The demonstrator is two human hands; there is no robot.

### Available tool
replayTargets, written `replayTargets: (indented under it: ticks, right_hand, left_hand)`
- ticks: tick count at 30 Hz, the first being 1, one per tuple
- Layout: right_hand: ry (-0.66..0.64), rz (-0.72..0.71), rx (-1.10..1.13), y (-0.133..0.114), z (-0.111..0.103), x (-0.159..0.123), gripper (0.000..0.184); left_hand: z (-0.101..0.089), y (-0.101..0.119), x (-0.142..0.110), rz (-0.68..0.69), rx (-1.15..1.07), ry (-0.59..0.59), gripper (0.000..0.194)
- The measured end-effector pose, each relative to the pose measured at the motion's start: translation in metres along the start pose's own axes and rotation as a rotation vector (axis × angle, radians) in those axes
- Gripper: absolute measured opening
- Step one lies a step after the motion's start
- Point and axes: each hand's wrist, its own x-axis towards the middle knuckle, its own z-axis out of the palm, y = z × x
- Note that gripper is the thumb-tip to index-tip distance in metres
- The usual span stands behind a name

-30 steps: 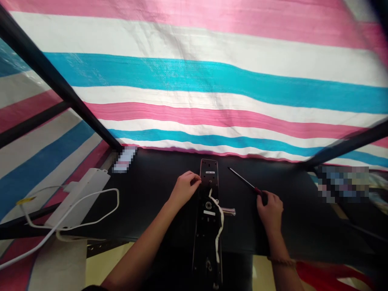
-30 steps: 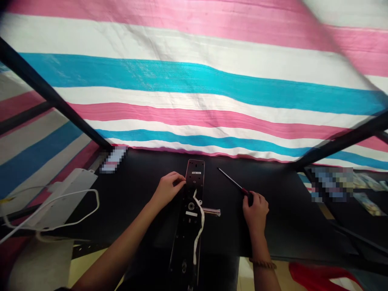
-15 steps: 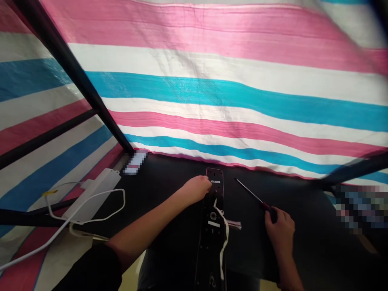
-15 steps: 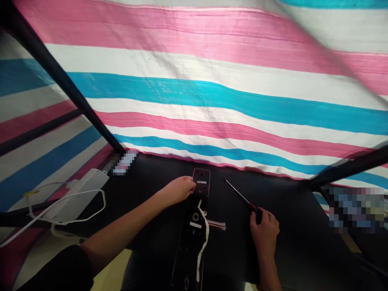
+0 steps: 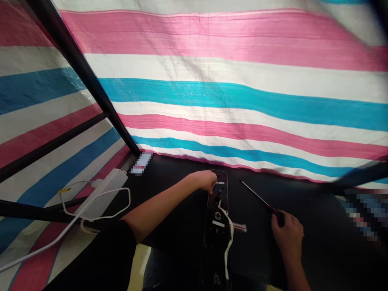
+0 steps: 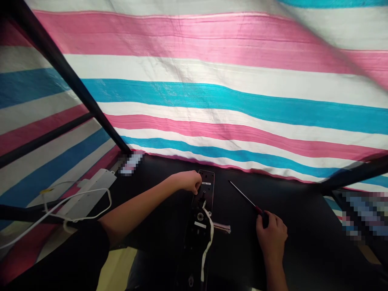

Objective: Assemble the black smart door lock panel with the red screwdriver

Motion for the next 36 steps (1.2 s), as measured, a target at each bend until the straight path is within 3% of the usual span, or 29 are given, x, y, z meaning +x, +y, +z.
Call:
replayTargets:
  ticks: [5,10,16,19,22,24,28,36]
  right_hand:
    - [-0.005,0.006,0.01,0.002,0.002,-0.001,0.047]
    - [-0.009,0.001,-0.001,0.003,0.002,-0.001,0.047]
    - [-0.012,0.006,-0.006,0.001,0.0,0.0,0.048]
    - [-0.017,0.007,0.009,0.002,0.0,0.0,0.048]
    - [-0.013,0.01,0.014,0.001,0.002,-0.001,0.047]
    - [-0.014,0.017,0.011,-0.001,0.002,-0.001,0.046]
    - [-0.023,0.028,0.001,-0.005,0.001,0.0,0.045]
    - [-0.03,0.044,0.02,-0.006,0.001,0.001,0.042]
  left_hand:
    - [-0.003,-0.017,0.016,-0.06,-0.088,-0.12,0.023]
    - [0.006,-0.032,0.022,-0.06,-0.224,-0.131,0.014]
    - [0.017,-0.047,0.025,-0.104,-0.435,-0.14,0.026]
    - [0.025,-0.053,0.019,-0.119,-0.58,-0.143,0.048]
    - [0.039,-0.056,0.01,-0.119,-0.902,-0.111,0.08]
    - [0.05,-0.056,0.005,-0.135,-1.087,-0.064,0.091]
    - [0.07,-0.05,0.002,-0.172,-1.263,0.041,0.086]
    - [0.087,-0.037,-0.001,-0.227,-1.462,0.153,0.079]
